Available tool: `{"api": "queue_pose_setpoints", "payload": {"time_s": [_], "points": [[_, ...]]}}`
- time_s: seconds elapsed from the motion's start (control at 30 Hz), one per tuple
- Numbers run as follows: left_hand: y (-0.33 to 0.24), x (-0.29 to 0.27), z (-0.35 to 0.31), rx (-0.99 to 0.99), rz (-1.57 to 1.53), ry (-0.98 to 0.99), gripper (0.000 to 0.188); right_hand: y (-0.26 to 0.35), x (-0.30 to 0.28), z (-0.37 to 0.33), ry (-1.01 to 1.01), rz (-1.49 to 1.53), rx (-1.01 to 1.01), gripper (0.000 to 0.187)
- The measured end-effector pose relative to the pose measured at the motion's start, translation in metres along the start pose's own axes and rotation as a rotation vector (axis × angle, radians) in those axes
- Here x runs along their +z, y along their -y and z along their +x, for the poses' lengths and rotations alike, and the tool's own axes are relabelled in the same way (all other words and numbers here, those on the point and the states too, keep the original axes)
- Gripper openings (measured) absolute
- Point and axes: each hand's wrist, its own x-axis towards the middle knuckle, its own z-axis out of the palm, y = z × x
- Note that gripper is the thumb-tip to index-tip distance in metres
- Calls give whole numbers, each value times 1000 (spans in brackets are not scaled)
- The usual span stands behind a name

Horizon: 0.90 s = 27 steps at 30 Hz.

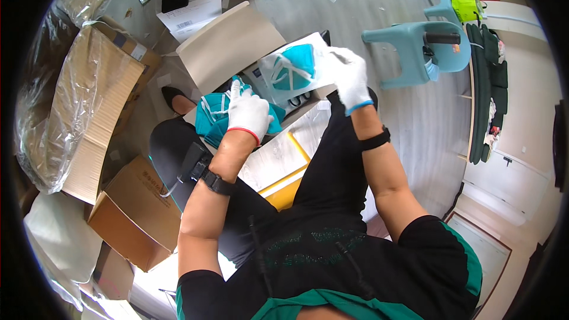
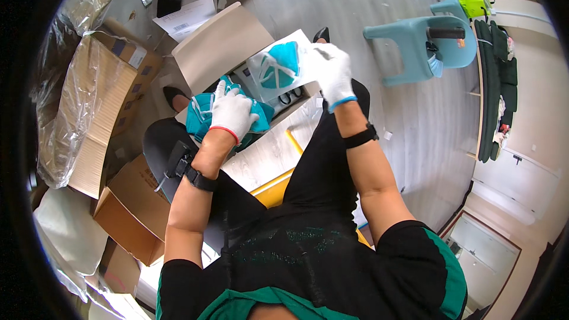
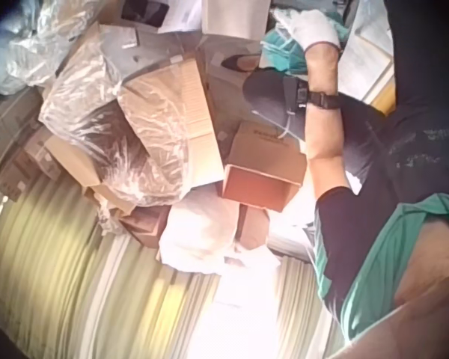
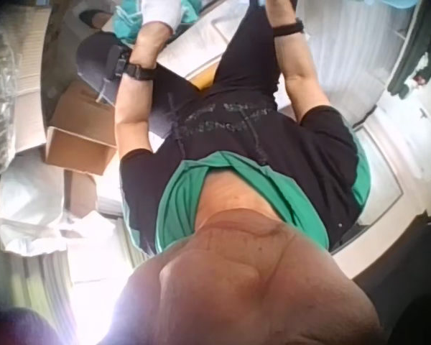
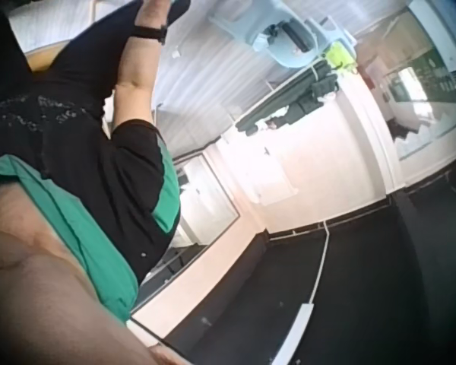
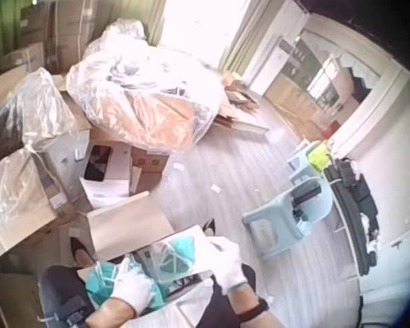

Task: Unpacking medical supply bags from a shipping box and sorting them by hand.

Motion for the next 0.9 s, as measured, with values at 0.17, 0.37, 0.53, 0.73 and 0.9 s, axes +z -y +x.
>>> {"api": "queue_pose_setpoints", "payload": {"time_s": [0.17,0.37,0.53,0.73,0.9], "points": [[-6,-8,1,-176,-273,-78,73,39,-13,-12,-30,-326,-209,15],[-25,2,0,-215,-392,-373,129,56,-7,-47,-82,-716,-344,24],[-29,13,11,-169,-149,-141,74,83,18,-73,-107,-842,-575,18],[-56,56,27,120,471,-22,39,66,42,-48,228,-1202,-310,22],[-39,29,37,26,-233,286,31,16,58,-5,470,-450,166,21]]}}
